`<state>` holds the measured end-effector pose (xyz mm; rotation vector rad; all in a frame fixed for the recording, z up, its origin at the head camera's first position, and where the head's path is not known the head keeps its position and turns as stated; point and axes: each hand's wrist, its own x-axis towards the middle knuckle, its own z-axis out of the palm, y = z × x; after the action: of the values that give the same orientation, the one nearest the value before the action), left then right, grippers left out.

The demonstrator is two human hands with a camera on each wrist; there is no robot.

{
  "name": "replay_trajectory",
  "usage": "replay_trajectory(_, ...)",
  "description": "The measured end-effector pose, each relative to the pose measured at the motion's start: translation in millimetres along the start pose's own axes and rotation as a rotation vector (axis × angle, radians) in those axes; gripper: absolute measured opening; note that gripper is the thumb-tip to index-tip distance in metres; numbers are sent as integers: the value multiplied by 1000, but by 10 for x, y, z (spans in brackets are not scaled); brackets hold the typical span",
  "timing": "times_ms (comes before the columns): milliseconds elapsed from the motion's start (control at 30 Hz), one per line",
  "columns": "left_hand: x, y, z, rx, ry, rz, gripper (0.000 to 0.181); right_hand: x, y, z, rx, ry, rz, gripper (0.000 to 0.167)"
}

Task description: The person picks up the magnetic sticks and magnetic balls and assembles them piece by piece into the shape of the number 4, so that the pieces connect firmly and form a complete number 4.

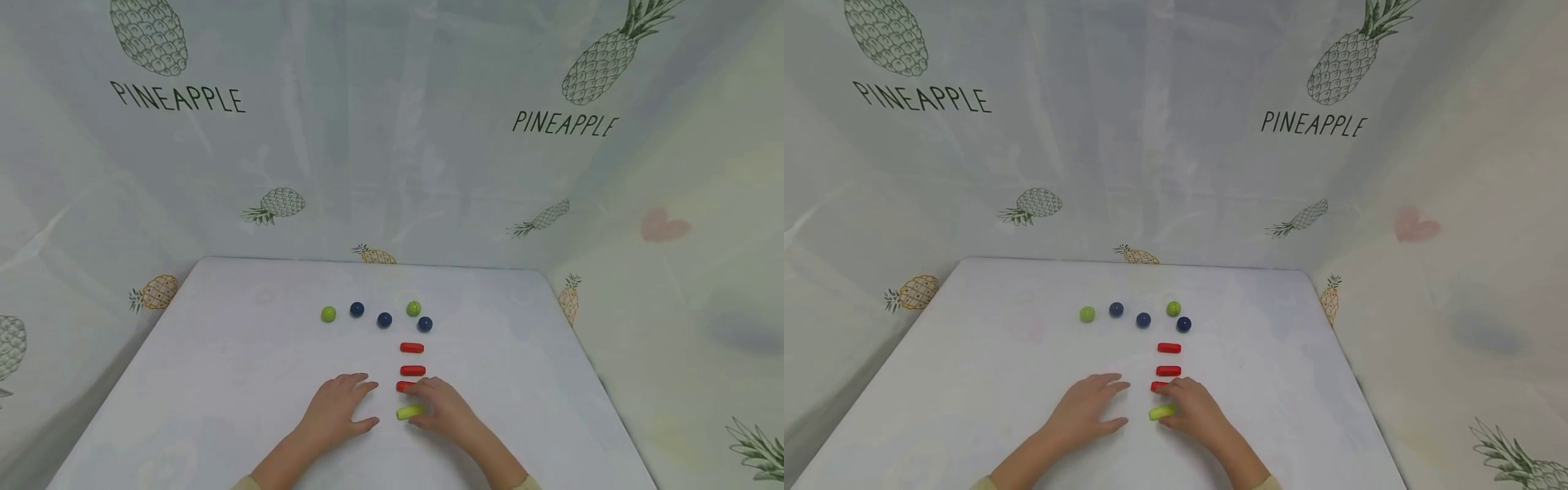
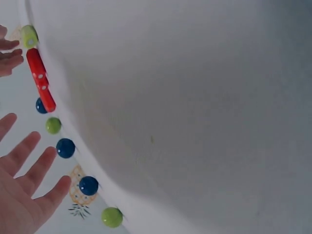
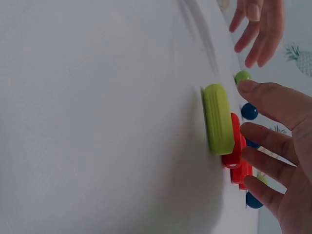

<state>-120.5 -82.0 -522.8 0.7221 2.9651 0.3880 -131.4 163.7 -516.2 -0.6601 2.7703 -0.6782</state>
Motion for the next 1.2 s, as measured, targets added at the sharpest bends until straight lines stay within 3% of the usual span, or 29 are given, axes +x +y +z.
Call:
replay_trajectory(367, 6, 62, 40, -11, -62, 19, 64, 63, -18, 85, -4, -48, 10, 34)
replay_trajectory(900, -12, 69, 19, -19, -96, 10, 62, 119, -11, 167, -38, -30, -18, 25)
replay_trajectory(1200, -18, -15, 67, -29, -77, -3, 62, 178, 8, 168, 79, -45, 3, 24)
